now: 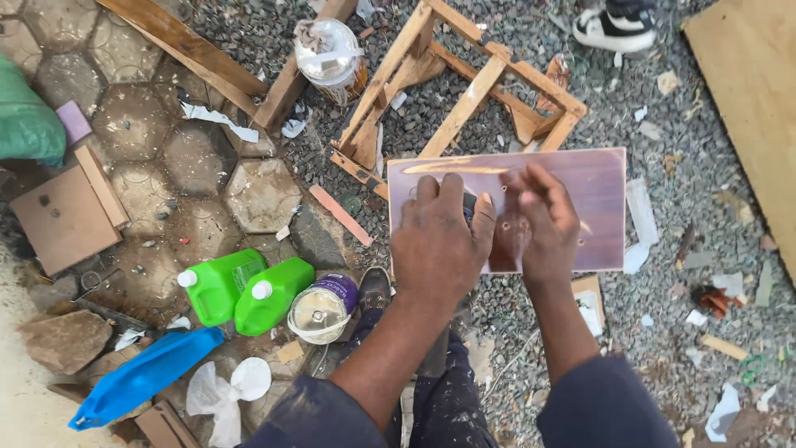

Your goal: The person uses an electric sander to smooth the edges and surfaces of a wooden drawer. They then sand a separate rectangular wooden board, moving the sander across the surface to finish it.

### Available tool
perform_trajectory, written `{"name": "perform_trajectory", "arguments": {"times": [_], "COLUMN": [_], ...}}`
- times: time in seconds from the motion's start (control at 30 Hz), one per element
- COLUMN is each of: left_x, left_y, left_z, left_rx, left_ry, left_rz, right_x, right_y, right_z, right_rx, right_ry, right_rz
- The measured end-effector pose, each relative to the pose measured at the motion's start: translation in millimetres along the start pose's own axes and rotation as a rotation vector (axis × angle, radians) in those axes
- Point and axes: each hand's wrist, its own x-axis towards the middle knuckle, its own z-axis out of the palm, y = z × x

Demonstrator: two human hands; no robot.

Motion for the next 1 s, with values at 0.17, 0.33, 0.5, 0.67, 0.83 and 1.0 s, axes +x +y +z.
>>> {"name": "perform_trajectory", "arguments": {"times": [0.17, 0.33, 0.5, 0.67, 0.83, 1.0], "left_x": [4.6, -1.7, -7.7, -24.6, -12.7, 2.0], "left_y": [15.9, 21.4, -1.1, -71.4, -122.5, -149.9], "left_z": [43.7, 55.1, 55.7, 54.6, 75.8, 114.6], "left_rx": [-0.091, -0.263, -0.950, -0.917, -0.791, -1.138], "left_ry": [0.147, 0.049, -0.218, 0.116, 0.112, 0.171], "left_rz": [0.008, -0.052, -0.122, -0.676, -0.760, -0.814], "right_x": [-33.0, -13.5, -5.1, -1.4, 7.0, 22.1], "right_y": [-76.9, -84.1, -91.0, -104.5, -99.7, -87.1], "right_z": [-22.0, -42.0, -26.2, 10.2, 51.1, 79.8], "right_rx": [-0.174, -0.163, -0.608, -0.835, -0.857, -0.850], "right_ry": [-0.276, -0.550, -0.430, -0.311, -0.216, -0.054], "right_rz": [0.127, 0.256, 0.253, 0.370, 0.385, 0.188]}}
